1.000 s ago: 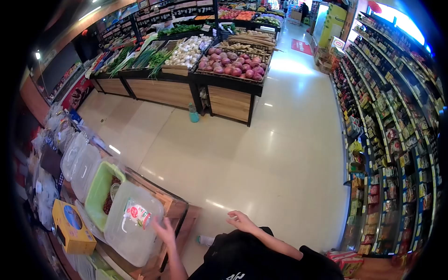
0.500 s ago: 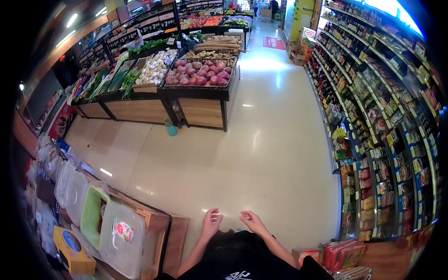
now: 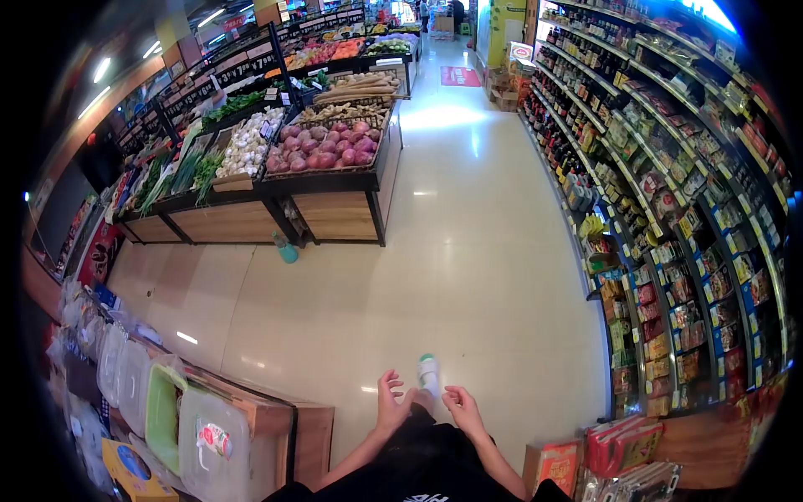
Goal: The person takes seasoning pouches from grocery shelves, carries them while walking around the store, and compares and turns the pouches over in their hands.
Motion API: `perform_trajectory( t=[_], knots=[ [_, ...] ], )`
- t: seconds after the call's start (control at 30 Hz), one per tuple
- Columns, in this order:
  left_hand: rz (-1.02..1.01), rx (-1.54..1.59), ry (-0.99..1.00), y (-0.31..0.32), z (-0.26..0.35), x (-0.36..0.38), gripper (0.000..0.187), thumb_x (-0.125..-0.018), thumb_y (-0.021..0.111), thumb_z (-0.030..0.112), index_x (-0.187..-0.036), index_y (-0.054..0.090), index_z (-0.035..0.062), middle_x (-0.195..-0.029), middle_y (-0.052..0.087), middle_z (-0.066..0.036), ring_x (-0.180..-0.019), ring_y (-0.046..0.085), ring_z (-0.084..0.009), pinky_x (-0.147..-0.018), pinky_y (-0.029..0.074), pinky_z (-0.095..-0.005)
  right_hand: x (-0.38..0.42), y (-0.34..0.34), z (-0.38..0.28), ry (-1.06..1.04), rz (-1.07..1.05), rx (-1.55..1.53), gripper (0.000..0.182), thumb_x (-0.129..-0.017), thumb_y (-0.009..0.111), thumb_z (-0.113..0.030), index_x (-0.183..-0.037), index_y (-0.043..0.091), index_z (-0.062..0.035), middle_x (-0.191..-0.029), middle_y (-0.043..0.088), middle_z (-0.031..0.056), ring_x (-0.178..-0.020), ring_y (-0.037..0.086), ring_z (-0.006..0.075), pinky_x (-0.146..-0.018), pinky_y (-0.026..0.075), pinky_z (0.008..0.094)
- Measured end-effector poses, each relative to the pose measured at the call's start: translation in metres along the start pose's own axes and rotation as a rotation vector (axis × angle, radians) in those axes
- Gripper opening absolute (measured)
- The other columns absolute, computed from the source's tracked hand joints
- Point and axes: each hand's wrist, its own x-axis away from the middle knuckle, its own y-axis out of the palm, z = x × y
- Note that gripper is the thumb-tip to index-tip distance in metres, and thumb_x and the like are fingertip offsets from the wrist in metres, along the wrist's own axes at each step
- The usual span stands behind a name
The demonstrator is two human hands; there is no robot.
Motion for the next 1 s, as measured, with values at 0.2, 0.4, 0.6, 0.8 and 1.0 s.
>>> perform_trajectory(
  t=[0.2, 0.4, 0.6, 0.8, 1.0],
  knots=[
    [-0.670, -0.035, -0.198, 0.037, -0.015, -0.011, 0.024, -0.089, 0.063, 0.021, -0.104, 0.056, 0.0035, -0.088, 0.059, -0.003, -0.077, 0.056, -0.0100, -0.070, 0.049, -0.0254, -0.021, -0.035, 0.019, -0.005, 0.102, -0.040, 0.035, -0.087, 0.064, -0.020, -0.115, 0.057, -0.0026, -0.094, 0.063, 0.0072, -0.084, 0.060, 0.0143, -0.074, 0.049, 0.0275],
    [-0.928, 0.007, -0.176, 0.116, 0.009, -0.044, 0.026, -0.091, 0.061, 0.027, -0.100, 0.058, 0.0020, -0.086, 0.063, -0.005, -0.078, 0.060, -0.0113, -0.069, 0.050, -0.0266, -0.044, -0.096, 0.015, -0.037, 0.288, -0.082, 0.031, -0.087, 0.063, -0.014, -0.115, 0.056, -0.0022, -0.095, 0.063, 0.0069, -0.086, 0.059, 0.0133, -0.075, 0.048, 0.0265],
    [-0.911, -0.059, -0.158, 0.205, 0.033, -0.102, 0.029, -0.092, 0.059, 0.029, -0.101, 0.059, 0.0016, -0.088, 0.063, -0.006, -0.080, 0.061, -0.0125, -0.070, 0.051, -0.0278, -0.087, -0.167, -0.003, -0.006, 0.356, -0.030, 0.031, -0.085, 0.063, -0.013, -0.114, 0.056, -0.0018, -0.097, 0.063, 0.0085, -0.087, 0.060, 0.0153, -0.075, 0.049, 0.0283],
    [-0.907, -0.030, -0.085, 0.292, 0.045, -0.158, 0.030, -0.092, 0.058, 0.030, -0.101, 0.059, 0.0019, -0.089, 0.064, -0.007, -0.082, 0.062, -0.0143, -0.072, 0.051, -0.0304, -0.138, -0.248, -0.038, -0.027, 0.433, 0.061, 0.031, -0.085, 0.063, -0.014, -0.114, 0.056, -0.0033, -0.098, 0.063, 0.0075, -0.084, 0.060, 0.0145, -0.072, 0.050, 0.0277],
    [-0.894, 0.016, -0.084, 0.382, 0.054, -0.209, 0.028, -0.092, 0.060, 0.028, -0.100, 0.058, 0.0018, -0.087, 0.064, -0.006, -0.081, 0.061, -0.0135, -0.071, 0.051, -0.0302, -0.167, -0.317, -0.060, -0.044, 0.497, 0.082, 0.032, -0.085, 0.064, -0.015, -0.113, 0.057, -0.0021, -0.098, 0.063, 0.0099, -0.084, 0.061, 0.0154, -0.072, 0.051, 0.0289]
  ],
)
